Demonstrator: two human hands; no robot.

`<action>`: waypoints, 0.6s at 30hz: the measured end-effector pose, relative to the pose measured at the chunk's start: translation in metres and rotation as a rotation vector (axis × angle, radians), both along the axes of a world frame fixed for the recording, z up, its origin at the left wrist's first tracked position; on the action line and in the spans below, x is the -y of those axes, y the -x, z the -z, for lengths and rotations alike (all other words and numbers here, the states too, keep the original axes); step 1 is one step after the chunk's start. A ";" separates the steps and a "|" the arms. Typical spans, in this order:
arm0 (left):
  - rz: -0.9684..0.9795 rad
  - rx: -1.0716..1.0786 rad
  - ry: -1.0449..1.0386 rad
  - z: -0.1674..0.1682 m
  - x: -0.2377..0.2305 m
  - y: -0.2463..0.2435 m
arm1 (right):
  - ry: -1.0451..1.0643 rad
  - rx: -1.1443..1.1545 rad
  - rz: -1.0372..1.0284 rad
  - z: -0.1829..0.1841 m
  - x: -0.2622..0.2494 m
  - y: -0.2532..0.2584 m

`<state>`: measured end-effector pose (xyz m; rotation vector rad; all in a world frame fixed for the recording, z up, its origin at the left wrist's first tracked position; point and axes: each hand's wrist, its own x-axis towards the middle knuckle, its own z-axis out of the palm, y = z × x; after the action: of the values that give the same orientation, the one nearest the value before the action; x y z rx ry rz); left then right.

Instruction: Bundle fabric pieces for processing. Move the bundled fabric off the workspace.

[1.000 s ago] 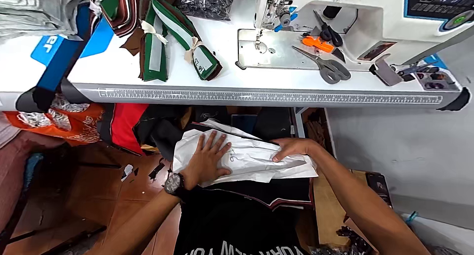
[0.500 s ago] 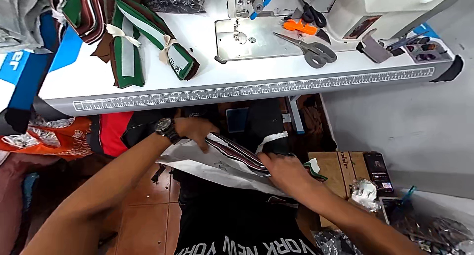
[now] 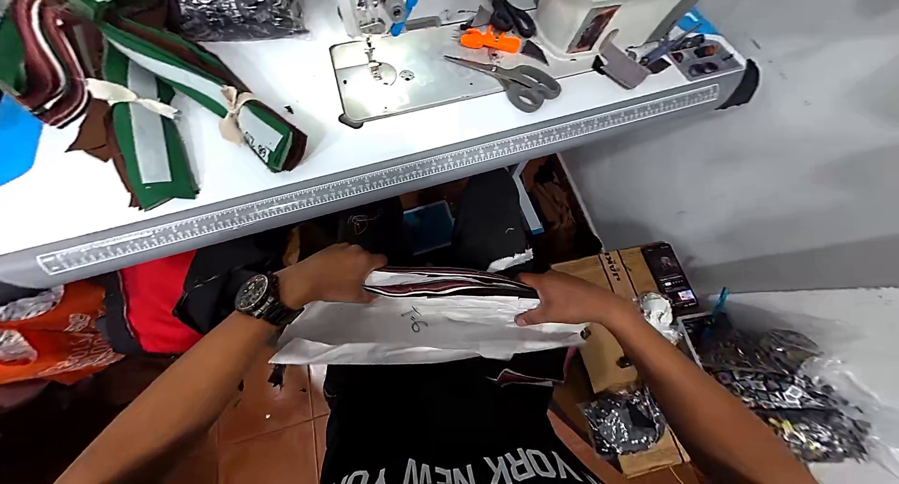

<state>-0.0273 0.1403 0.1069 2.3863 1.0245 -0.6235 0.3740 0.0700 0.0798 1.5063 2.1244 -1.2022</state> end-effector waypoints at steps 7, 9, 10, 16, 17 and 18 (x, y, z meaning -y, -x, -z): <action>0.152 0.194 -0.199 -0.022 -0.020 -0.005 | -0.292 0.039 0.033 -0.047 0.047 -0.002; 0.216 0.281 -0.272 -0.045 -0.037 -0.028 | -0.335 0.009 0.084 -0.075 0.058 -0.021; 0.194 0.260 -0.227 -0.066 -0.042 -0.048 | -0.380 0.003 0.125 -0.089 0.065 -0.034; 0.497 0.537 -0.442 -0.126 -0.087 -0.197 | -0.768 0.246 0.414 -0.167 0.136 -0.127; 0.583 0.641 -0.497 -0.130 -0.088 -0.230 | -0.805 0.300 0.475 -0.173 0.151 -0.142; 0.655 0.687 -0.527 -0.137 -0.083 -0.263 | -0.825 0.348 0.534 -0.176 0.168 -0.157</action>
<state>0.2353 0.2234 0.2439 3.0554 0.0908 0.3400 0.5312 -0.0985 0.2561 2.5045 2.1218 -0.0628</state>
